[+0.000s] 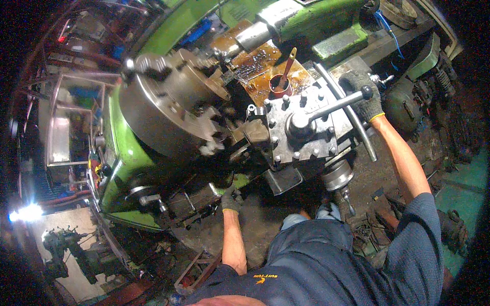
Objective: The person operates a green industrial lathe, using both hands to manipulate the tool post and control levers. They adjust the cutting tool position against a rotating metal workpiece, generating metal shavings, and periodically use a compressed air hose to clear debris from the work area.
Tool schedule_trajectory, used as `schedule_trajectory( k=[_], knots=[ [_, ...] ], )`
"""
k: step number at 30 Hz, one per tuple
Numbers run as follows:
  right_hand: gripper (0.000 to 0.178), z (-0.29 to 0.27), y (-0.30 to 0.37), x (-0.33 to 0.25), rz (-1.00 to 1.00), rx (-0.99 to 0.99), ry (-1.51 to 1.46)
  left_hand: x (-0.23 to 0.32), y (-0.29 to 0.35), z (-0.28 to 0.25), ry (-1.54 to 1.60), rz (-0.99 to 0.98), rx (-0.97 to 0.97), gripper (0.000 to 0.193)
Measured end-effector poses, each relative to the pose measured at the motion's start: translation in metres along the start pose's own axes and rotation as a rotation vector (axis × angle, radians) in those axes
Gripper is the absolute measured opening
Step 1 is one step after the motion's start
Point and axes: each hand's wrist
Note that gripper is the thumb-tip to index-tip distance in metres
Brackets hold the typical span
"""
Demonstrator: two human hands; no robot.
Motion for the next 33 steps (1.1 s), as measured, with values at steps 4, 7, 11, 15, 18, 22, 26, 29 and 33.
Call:
schedule_trajectory(
  k=[4,7,11,15,18,22,26,29,33],
  knots=[
    [0.017,-0.007,-0.007,-0.012,0.055,-0.015,-0.054,0.000,0.004,0.002,0.004,0.014,-0.007,0.025],
    [0.027,-0.007,-0.003,-0.009,0.098,-0.022,-0.039,0.000,0.010,0.008,0.013,0.002,-0.006,0.024],
    [0.018,-0.007,-0.004,-0.011,0.029,0.020,-0.037,0.000,0.006,0.003,-0.001,0.022,-0.011,0.024],
    [0.020,-0.002,0.000,-0.005,0.013,-0.005,0.001,-0.009,-0.010,-0.008,0.031,0.045,-0.030,0.025],
    [0.020,-0.003,-0.001,-0.006,0.037,-0.023,-0.004,-0.038,-0.013,-0.024,-0.300,0.163,-0.021,0.016],
    [0.023,-0.008,-0.008,-0.015,0.047,-0.045,0.044,-0.075,-0.037,-0.043,-0.534,0.082,-0.020,0.018],
    [0.025,-0.008,-0.008,-0.019,0.017,0.055,0.035,-0.090,-0.033,-0.017,-0.287,0.126,0.070,0.009],
    [0.025,-0.007,-0.007,-0.018,0.040,0.053,-0.001,-0.089,-0.033,-0.021,-0.260,0.108,0.066,0.014],
    [0.025,-0.006,-0.008,-0.014,0.026,0.018,-0.002,-0.095,-0.034,-0.021,-0.265,0.097,0.132,0.007]
  ],
)
Point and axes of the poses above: each hand's wrist, its own y-axis away from the middle knuckle, its own z-axis out of the palm, x = y × z, and after that the axes turned 13 degrees about -z, right-handed
